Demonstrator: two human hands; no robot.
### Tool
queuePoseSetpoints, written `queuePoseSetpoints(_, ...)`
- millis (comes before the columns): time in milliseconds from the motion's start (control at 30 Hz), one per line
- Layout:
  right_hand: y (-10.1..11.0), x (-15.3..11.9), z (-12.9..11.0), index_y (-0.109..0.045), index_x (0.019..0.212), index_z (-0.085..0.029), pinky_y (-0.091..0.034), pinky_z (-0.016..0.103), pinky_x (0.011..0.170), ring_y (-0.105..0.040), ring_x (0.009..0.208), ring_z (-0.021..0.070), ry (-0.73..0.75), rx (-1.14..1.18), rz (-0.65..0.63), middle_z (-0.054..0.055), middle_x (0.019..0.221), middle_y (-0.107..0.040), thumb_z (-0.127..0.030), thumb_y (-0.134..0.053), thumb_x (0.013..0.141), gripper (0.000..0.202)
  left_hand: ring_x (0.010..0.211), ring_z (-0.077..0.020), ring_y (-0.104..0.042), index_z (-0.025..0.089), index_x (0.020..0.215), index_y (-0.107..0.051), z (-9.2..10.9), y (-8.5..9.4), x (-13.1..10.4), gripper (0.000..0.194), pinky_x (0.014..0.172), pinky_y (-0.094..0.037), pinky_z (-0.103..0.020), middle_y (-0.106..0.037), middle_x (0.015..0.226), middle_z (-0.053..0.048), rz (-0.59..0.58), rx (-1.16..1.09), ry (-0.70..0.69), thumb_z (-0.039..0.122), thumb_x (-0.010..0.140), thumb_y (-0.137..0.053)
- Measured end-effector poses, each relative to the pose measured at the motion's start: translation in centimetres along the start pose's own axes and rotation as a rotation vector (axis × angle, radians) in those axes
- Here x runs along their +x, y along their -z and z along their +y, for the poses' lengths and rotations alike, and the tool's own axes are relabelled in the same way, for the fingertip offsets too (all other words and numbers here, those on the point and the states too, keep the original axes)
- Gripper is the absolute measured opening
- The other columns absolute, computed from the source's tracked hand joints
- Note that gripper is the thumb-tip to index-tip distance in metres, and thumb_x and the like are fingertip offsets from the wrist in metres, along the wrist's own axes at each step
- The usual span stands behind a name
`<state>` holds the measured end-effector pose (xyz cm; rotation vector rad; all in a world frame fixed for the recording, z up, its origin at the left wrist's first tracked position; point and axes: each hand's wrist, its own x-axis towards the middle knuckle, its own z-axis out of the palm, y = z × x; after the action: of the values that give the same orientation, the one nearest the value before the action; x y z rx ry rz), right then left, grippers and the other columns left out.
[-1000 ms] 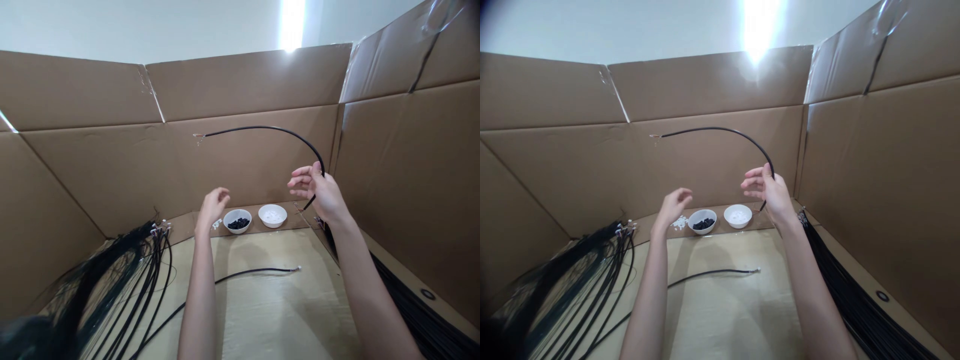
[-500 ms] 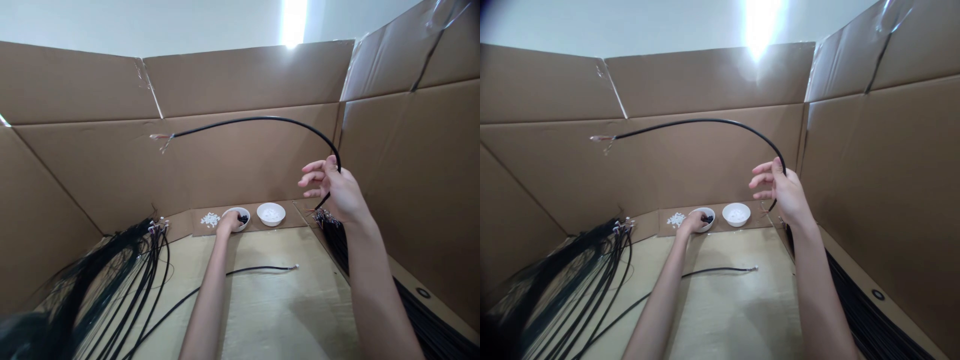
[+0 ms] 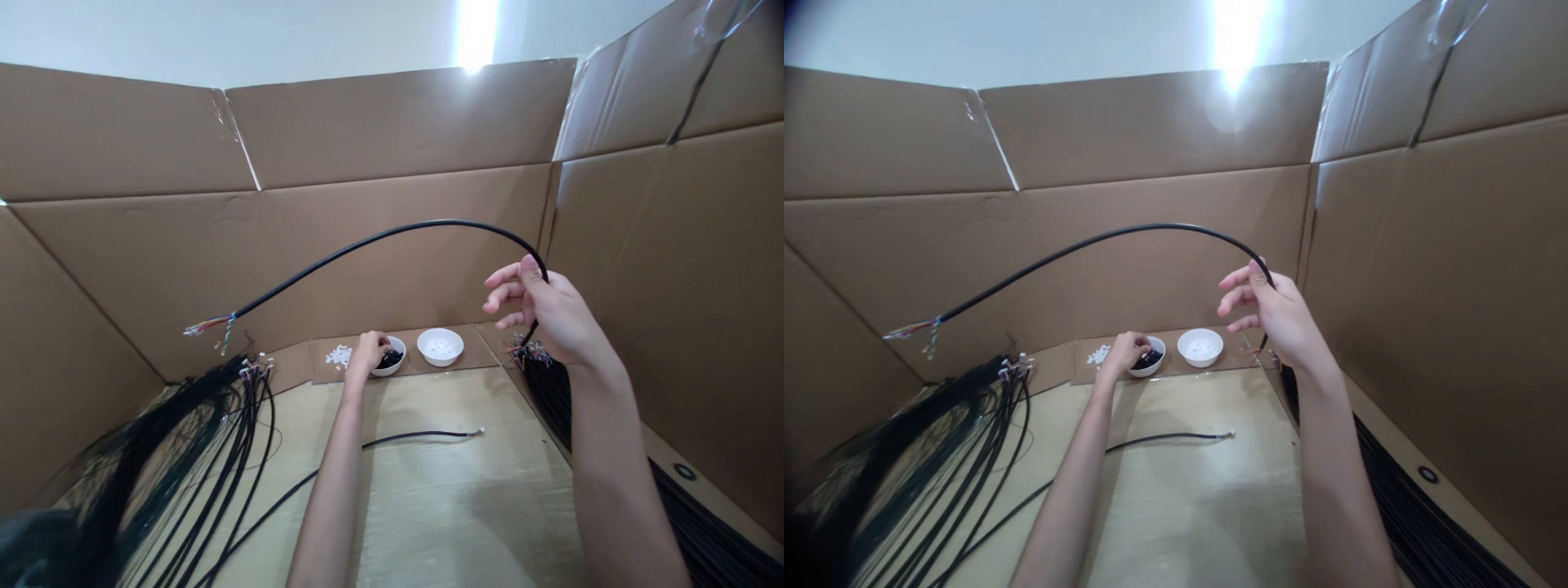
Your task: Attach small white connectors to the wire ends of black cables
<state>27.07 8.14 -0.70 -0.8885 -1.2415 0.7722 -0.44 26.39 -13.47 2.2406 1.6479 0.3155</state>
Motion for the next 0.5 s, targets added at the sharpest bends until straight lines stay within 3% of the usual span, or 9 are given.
queuePoseSetpoints(167, -0.4, -0.1, -0.2, -0.076, 0.089, -0.02, -0.062, 0.021, 0.05, -0.071, 0.066, 0.0173, -0.018, -0.007, -0.008, 0.006, 0.07, -0.073, -0.079, -0.069, 0.088, 0.06, 0.116, -0.027, -0.069, 0.018, 0.133, -0.065, -0.1, 0.3, 0.1, 0.036, 0.098, -0.061, -0.048, -0.066, 0.135, -0.012, 0.034, -0.005, -0.008, 0.038, 0.103, -0.068)
queuePoseSetpoints(500, -0.9, -0.1, -0.3, -0.075, 0.087, -0.02, -0.061, 0.021, 0.05, -0.071, 0.067, 0.0181, -0.05, -0.013, -0.041, 0.006, 0.069, -0.071, -0.081, -0.071, 0.085, 0.061, 0.116, -0.0271, -0.069, 0.019, 0.132, -0.066, -0.2, -2.6, 1.1, 0.035, 0.097, -0.061, -0.047, -0.066, 0.135, -0.011, -0.089, 0.011, -0.018, 0.038, 0.103, -0.069)
